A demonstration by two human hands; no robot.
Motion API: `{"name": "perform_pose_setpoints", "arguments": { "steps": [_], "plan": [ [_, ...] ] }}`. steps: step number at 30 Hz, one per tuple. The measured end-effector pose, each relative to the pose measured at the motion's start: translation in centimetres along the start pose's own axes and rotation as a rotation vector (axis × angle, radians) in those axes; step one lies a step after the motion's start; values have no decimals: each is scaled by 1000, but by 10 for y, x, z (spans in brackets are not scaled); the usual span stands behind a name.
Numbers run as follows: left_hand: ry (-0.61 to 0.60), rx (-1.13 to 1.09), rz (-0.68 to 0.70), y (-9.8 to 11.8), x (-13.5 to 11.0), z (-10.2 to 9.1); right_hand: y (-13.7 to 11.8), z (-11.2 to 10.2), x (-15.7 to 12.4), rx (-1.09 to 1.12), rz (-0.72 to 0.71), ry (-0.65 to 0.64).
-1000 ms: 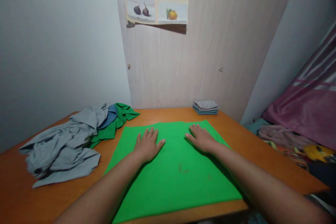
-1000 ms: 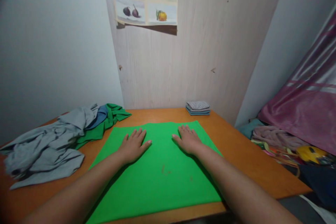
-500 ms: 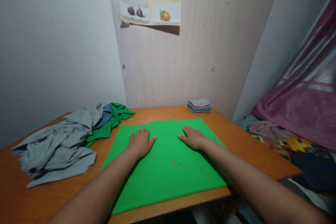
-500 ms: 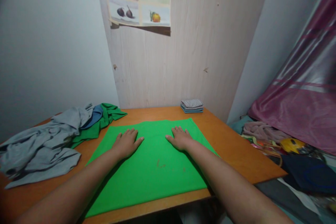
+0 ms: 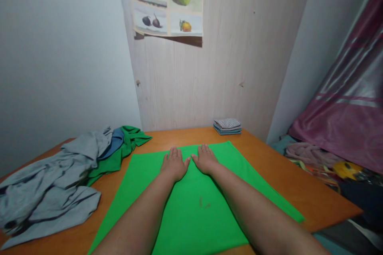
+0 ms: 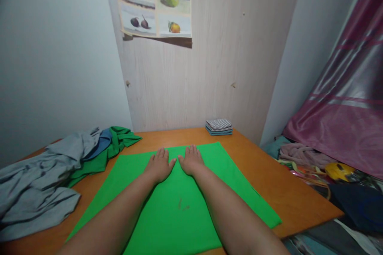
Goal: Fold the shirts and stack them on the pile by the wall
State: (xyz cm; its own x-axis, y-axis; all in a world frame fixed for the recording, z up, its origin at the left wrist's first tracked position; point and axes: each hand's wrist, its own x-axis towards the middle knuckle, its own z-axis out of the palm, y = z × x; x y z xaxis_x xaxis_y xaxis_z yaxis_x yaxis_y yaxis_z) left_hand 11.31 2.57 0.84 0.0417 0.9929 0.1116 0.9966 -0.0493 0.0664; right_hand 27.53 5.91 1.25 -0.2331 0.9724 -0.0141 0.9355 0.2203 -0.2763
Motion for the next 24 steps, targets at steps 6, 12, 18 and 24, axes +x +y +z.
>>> {"name": "perform_pose_setpoints", "arguments": {
  "steps": [6,12,18,24],
  "plan": [
    [-48,-21,-21,0,1,1,3,0,1,1,6,-27],
    [-56,-40,-15,-1,2,-1,2,-2,-1,7,19,-12],
    [-78,-57,5,-1,1,-3,0,-5,-5,-12,-40,6],
    [-77,-47,-9,0,2,-3,-1,-7,-4,-10,-42,-48]
  ]
}}
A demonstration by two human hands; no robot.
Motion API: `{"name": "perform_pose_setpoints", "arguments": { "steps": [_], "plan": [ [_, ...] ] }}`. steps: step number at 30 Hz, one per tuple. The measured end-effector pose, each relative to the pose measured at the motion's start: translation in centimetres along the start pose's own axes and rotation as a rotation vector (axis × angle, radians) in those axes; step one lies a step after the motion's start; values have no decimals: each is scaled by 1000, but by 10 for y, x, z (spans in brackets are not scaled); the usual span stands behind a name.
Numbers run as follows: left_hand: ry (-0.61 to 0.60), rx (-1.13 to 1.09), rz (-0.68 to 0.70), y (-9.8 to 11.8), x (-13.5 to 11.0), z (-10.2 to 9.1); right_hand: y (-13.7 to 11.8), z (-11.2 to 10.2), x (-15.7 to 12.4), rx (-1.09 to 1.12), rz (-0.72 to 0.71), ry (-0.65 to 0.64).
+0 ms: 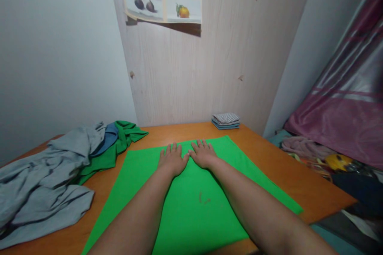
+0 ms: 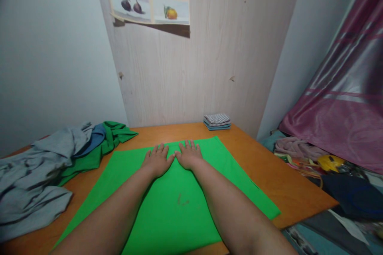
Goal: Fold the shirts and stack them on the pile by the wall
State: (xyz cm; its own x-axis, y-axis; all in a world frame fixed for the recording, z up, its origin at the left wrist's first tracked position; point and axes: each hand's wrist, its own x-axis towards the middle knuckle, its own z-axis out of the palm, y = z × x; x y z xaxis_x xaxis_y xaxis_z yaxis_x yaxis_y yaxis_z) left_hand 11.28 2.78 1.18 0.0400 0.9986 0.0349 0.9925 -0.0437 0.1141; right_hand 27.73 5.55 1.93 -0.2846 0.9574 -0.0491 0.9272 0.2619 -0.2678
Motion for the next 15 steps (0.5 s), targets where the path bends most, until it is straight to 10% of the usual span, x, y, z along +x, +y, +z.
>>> {"name": "perform_pose_setpoints", "arguments": {
  "steps": [15],
  "plan": [
    [18,7,25,-4,7,2,3,-6,-2,42,-16,27]
  ]
}}
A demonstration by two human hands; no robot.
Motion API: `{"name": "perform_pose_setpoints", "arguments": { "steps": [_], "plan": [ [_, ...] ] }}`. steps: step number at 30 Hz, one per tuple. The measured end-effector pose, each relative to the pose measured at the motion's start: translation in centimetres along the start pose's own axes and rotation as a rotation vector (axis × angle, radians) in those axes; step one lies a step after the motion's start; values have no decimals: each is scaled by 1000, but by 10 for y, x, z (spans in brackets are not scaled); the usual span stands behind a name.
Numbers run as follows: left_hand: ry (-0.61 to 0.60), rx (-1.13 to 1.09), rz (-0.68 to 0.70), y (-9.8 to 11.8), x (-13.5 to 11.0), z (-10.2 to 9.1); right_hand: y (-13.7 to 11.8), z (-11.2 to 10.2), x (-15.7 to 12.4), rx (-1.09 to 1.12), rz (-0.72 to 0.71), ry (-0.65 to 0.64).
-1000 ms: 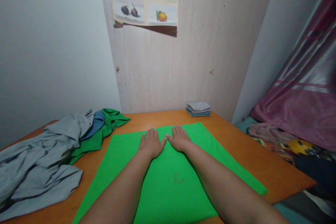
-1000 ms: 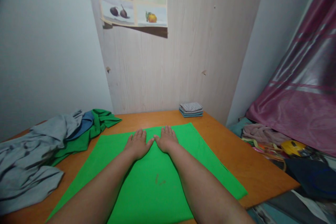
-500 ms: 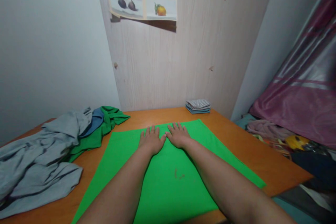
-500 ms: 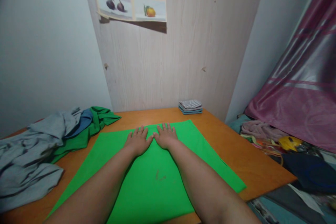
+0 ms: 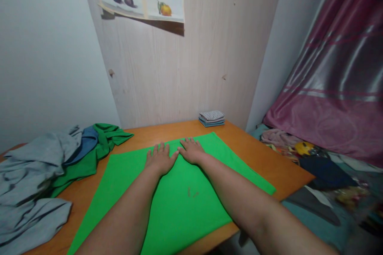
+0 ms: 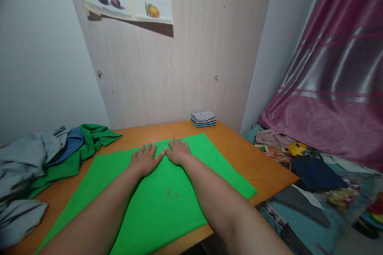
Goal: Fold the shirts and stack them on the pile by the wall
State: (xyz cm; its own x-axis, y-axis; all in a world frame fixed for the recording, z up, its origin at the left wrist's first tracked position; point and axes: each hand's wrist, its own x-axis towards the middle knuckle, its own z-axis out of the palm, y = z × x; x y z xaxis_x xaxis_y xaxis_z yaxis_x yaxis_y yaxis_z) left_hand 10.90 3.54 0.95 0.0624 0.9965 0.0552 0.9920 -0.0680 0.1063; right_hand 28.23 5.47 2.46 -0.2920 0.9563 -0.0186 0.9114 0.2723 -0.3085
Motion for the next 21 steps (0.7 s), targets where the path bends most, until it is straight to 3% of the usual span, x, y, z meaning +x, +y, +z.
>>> {"name": "perform_pose_setpoints", "arguments": {
  "steps": [5,10,15,21],
  "plan": [
    [15,-2,0,0,1,0,13,-11,-6,-8,13,-13],
    [13,-18,8,0,1,1,58,-24,-37,-66,118,-15],
    [14,-24,3,-1,3,4,98,-24,-67,-111,201,-3],
    [15,-24,13,-3,1,3,102,-17,-68,-123,223,15]
  ]
}}
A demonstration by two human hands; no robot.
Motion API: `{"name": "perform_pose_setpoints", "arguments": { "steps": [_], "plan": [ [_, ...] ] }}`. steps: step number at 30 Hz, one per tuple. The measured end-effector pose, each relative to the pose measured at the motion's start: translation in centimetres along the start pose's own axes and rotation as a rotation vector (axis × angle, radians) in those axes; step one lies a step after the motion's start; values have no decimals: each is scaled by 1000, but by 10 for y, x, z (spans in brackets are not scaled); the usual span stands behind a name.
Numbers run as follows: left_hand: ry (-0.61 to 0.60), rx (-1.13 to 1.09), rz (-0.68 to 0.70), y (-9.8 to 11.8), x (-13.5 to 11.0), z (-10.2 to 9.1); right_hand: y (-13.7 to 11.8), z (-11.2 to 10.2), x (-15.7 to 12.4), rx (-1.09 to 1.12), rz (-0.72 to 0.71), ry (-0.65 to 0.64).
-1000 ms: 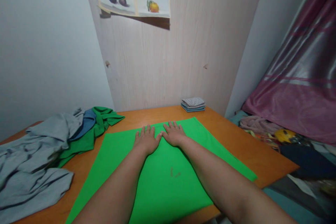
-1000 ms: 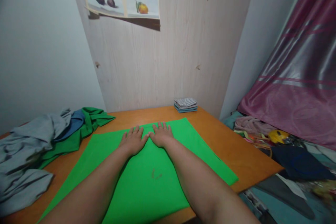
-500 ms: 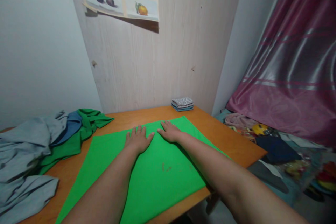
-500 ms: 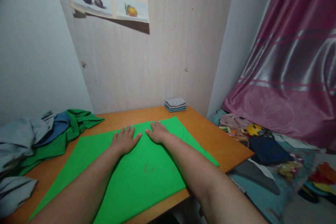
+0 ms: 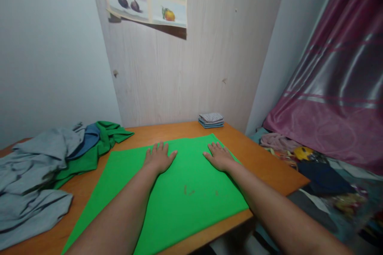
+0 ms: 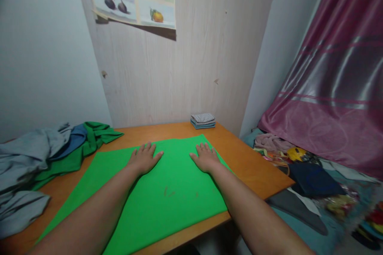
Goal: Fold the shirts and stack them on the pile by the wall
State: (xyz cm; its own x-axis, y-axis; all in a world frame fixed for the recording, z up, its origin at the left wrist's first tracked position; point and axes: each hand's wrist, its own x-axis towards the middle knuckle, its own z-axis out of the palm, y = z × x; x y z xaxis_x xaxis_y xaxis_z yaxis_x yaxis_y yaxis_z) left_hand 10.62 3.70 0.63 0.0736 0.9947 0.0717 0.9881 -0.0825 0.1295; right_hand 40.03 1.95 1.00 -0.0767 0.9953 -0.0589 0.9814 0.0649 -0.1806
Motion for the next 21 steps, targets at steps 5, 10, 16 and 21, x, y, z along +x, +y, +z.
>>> {"name": "perform_pose_setpoints", "arguments": {
  "steps": [5,10,16,21],
  "plan": [
    [23,0,7,-1,-3,-1,-1,2,3,26,4,-1],
    [70,25,37,2,-11,-7,-1,4,5,65,-4,10],
    [111,45,148,26,-38,-24,-3,1,4,187,-26,37],
    [72,-13,339,66,-66,-40,15,-19,2,382,-75,85]
  ]
}}
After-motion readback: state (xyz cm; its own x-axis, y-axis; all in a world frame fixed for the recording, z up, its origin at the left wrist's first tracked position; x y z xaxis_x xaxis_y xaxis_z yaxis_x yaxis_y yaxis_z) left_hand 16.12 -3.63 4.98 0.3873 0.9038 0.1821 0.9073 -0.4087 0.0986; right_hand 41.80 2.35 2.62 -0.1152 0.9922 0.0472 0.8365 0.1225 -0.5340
